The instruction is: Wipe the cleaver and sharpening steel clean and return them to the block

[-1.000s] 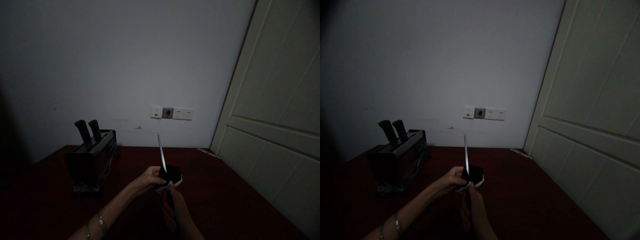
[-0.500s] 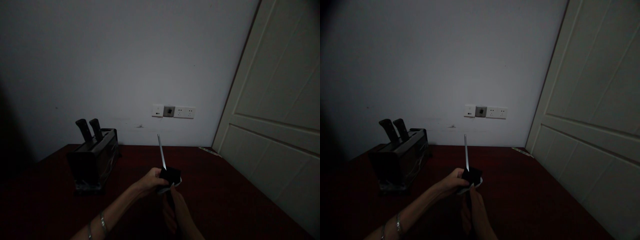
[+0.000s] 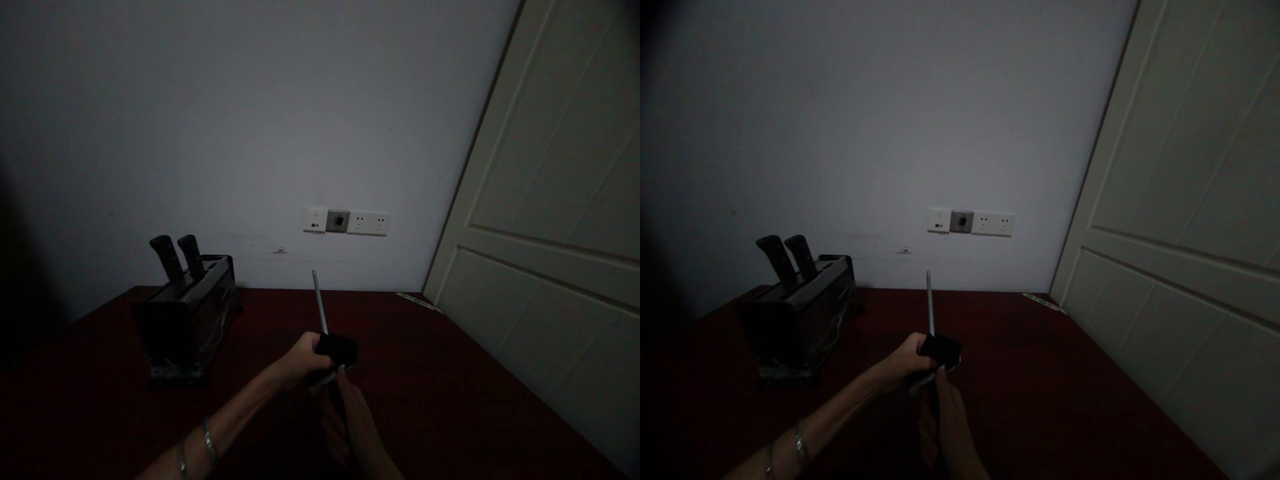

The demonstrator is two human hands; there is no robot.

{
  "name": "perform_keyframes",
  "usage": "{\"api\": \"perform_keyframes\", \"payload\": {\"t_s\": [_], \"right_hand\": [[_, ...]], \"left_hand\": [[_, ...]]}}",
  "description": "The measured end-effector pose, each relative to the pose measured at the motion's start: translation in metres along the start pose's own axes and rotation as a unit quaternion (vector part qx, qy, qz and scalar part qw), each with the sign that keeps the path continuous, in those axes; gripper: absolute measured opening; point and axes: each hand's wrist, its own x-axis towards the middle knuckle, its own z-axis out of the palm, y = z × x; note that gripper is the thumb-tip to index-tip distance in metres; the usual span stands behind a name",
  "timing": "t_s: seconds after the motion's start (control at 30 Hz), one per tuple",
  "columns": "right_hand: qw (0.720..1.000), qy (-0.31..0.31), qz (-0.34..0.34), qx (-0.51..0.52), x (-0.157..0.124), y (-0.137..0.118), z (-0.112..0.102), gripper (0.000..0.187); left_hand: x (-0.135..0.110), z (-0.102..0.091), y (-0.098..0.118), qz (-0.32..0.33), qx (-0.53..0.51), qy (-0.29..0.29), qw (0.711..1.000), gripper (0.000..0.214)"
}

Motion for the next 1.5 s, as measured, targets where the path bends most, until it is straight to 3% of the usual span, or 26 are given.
{"api": "perform_keyframes", "payload": {"t_s": [0.37, 0.57, 0.87, 1.23, 1.5], "right_hand": [[1.0, 0.001, 0.004, 0.005, -0.01, -0.012, 0.009, 0.06], [1.0, 0.003, 0.015, -0.002, -0.008, -0.005, 0.009, 0.06], [0.998, 0.056, 0.015, -0.016, -0.016, -0.002, 0.015, 0.057], [0.996, 0.067, 0.057, 0.028, -0.027, 0.0, 0.029, 0.058], [0.993, 0.103, -0.053, -0.019, -0.036, 0.014, 0.014, 0.052]], "left_hand": [[0.006, 0.003, 0.011, 0.017, 0.003, 0.062, 0.998, 0.009], [0.012, -0.01, 0.012, 0.036, 0.023, 0.094, 0.995, 0.008], [0.024, -0.026, 0.027, 0.056, 0.026, 0.147, 0.987, 0.01], [0.047, -0.069, 0.048, 0.091, 0.013, 0.199, 0.976, 0.005], [0.063, -0.096, 0.063, 0.105, -0.027, 0.218, 0.97, 0.004]]}}
